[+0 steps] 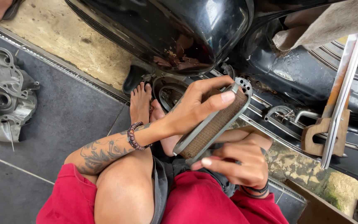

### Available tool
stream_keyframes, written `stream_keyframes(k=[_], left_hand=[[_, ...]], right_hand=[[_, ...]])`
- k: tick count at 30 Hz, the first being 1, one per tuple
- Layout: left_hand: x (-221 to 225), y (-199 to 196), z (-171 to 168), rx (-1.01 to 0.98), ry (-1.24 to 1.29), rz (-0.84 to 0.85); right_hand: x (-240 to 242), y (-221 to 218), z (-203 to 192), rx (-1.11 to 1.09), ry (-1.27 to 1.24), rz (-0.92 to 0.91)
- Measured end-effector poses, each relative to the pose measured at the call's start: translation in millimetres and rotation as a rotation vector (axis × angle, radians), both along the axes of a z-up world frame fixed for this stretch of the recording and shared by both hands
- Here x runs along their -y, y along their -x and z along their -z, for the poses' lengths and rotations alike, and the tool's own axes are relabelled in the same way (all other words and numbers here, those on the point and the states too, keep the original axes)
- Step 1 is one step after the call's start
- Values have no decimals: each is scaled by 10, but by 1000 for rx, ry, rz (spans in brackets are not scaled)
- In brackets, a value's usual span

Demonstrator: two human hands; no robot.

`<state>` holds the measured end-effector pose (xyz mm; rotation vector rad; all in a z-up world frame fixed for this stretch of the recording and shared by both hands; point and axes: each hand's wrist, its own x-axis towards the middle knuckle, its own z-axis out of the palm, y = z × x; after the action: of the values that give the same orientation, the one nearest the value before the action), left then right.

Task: Cleaning a motorcycle component using a small brush and a cloth to remove dirt and debris.

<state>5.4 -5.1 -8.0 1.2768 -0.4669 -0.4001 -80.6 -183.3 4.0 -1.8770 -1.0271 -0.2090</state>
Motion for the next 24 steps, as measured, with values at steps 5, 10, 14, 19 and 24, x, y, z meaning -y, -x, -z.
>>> stream_keyframes(k=[5,10,14,19,24], left_hand=[[-10,44,-32,31,-35,-15],[-9,39,-27,36,-31,13],[-6,20,-5,14,10,-5],[-28,44,-56,57,2,18],[-62,58,-124,99,-64,5]], right_hand=[[303,-22,326,96,-64,245],[486,-91,436,231,-19,461],[-4,-88,22,62,-111,121],[299,-67,234,143,-45,345],[537,-122,514,237,-124,488]])
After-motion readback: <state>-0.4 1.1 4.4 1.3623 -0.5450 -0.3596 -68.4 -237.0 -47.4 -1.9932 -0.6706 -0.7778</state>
